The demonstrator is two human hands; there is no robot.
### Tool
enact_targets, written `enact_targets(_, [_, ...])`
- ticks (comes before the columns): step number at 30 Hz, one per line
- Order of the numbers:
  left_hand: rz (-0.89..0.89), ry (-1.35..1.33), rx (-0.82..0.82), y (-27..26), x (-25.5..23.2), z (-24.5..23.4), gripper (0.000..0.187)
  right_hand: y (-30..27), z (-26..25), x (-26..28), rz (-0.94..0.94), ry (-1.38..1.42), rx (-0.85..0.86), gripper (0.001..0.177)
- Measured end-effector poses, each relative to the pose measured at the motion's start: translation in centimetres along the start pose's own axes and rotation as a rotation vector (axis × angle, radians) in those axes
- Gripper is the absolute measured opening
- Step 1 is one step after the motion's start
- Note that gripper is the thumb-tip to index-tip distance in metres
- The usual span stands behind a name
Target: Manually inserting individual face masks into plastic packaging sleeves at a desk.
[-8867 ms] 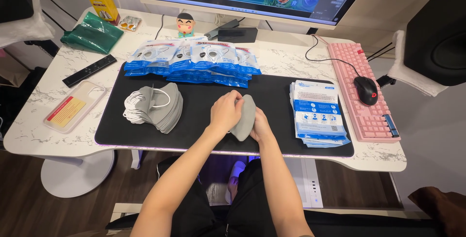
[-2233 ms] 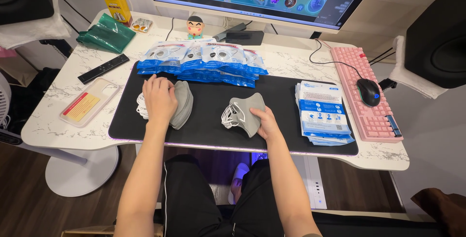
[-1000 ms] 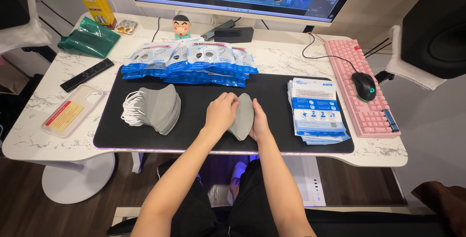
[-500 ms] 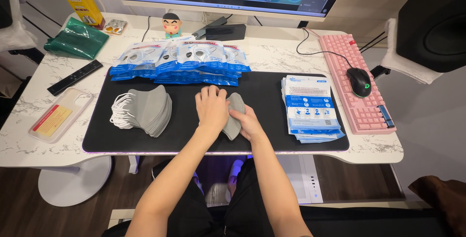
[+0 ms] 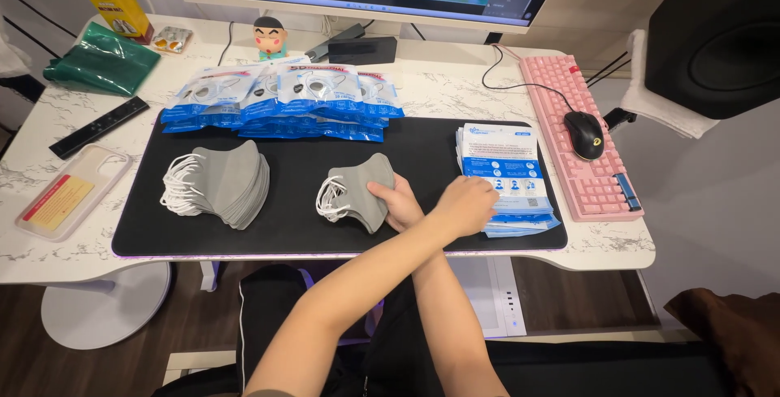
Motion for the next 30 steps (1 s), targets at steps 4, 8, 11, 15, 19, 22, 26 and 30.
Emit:
enact_targets(4, [-0.027, 0.016, 0.082, 0.7, -0.4, 3.2, 0.027, 0.2, -0.4, -0.2, 0.022, 0.037, 0.008, 0.032])
enact_targets(8, [0.009, 0.067, 0.090, 0.2, -1.2, 1.2, 0.024, 0.7, -0.4, -0.4, 0.026, 0.066, 0.014, 0.032])
enact_targets(11, [0.008, 0.054, 0.014, -0.3, -1.6, -1.3, 0.022, 0.9, -0.6, -0.7, 0.040, 0.069, 0.011, 0.032])
enact_targets(15, [0.071, -0.028, -0.361, -1.0, -0.6, -6.2, 0.024, 3.0, -1.8, -2.6, -0.007, 0.064, -0.010, 0.035])
enact_targets(19, [0.147, -0.225, -0.673, -2.3, 4.1, -11.9, 0.026, 5.8, -3.7, -1.9, 0.086, -0.564, -0.082, 0.095])
enact_targets(22, [0.081, -0.284, -0.666, -5.7, 7.9, -18.5, 0.029, 5.0, -2.6, -1.7, 0.083, -0.469, -0.076, 0.088])
enact_targets(26, [-0.094, -0.332, -0.624, -11.4, 13.9, -23.9, 0.034, 3.6, -1.5, -1.1, 0.072, -0.268, -0.058, 0.071])
enact_targets(30, [-0.374, -0.202, -0.483, -16.2, 19.1, -24.1, 0.042, 1.8, -0.5, -0.8, 0.070, -0.069, -0.036, 0.056])
Point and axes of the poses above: each hand's wrist, its own y-axis towards the middle knuckle, its own z-axis out of the palm, x = y × z, the point moved 3 cm from there along y, towards the middle knuckle, and after that the axes turned 9 degrees about -x, right-handed, at the moved point
